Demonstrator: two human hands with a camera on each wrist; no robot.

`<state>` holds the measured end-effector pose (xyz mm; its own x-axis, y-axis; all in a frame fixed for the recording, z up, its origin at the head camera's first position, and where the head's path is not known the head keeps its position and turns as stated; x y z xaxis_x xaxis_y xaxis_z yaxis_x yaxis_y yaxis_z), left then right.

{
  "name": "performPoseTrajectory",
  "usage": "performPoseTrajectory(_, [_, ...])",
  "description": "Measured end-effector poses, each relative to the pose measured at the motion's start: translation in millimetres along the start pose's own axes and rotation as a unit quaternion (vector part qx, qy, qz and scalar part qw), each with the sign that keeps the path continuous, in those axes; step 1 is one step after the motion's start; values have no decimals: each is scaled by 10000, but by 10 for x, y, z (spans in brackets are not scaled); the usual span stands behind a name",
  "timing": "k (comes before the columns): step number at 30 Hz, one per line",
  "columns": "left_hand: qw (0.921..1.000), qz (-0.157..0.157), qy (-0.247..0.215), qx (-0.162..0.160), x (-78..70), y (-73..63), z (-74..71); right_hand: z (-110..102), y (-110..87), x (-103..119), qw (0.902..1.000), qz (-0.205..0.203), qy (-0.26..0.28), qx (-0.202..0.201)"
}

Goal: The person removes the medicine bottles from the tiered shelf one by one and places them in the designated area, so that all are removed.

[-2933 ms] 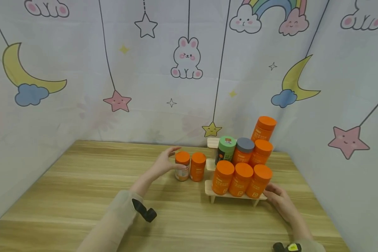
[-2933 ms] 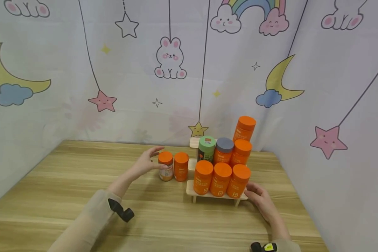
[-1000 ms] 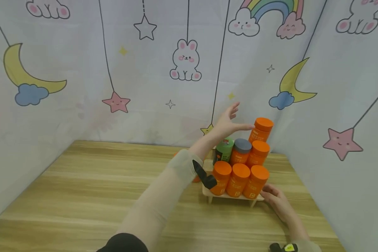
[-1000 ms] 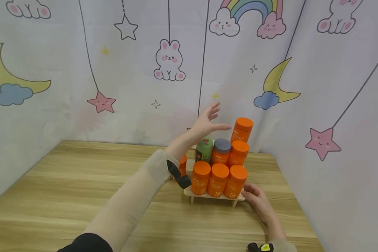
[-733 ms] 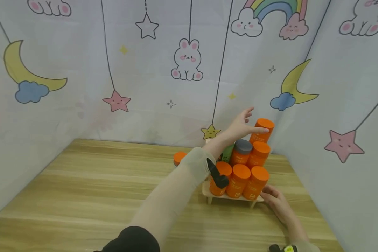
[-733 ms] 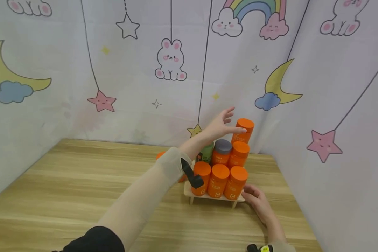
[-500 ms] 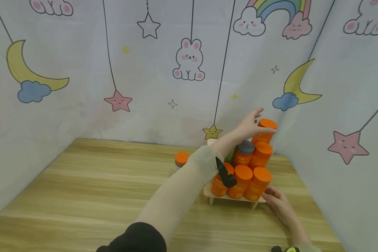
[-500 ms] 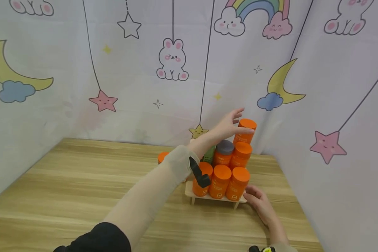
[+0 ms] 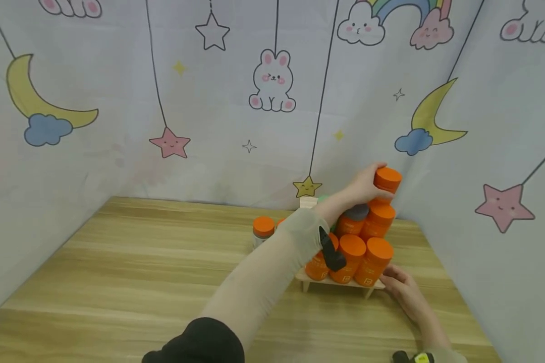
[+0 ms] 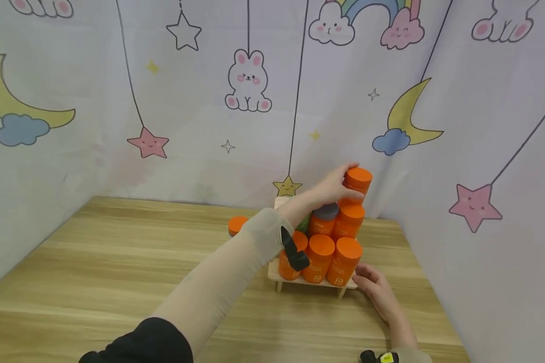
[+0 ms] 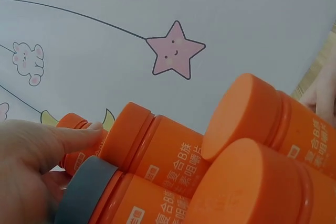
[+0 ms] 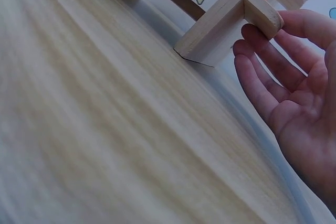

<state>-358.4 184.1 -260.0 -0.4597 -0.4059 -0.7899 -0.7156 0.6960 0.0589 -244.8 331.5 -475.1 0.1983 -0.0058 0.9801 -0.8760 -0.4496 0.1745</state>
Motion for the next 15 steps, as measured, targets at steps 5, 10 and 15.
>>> performPoseTrajectory(5, [9998,56,-192,-89,2,4,-50,-22,36,33,10000,-25,-74,-9])
performPoseTrajectory(10, [9994,55,-262,-208,-28,-11,-96,-32,61,66,10000,-37,-58,-9])
performPoseTrajectory(15, [9981,-97,-363,-495,-49,-38,-111,-34,79,79,9999,-103,-28,-14])
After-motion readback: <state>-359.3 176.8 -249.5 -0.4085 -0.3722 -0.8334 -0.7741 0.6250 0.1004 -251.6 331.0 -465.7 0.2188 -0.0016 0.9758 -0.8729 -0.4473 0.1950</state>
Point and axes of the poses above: each hand's wrist, its own y-axis towards the middle knuckle, its own z-axis out of the palm, x = y × z, the point moved 5 cm from there along y, towards the middle knuckle, and after that the axes turned 13 degrees about x, right-handed, at the moved point
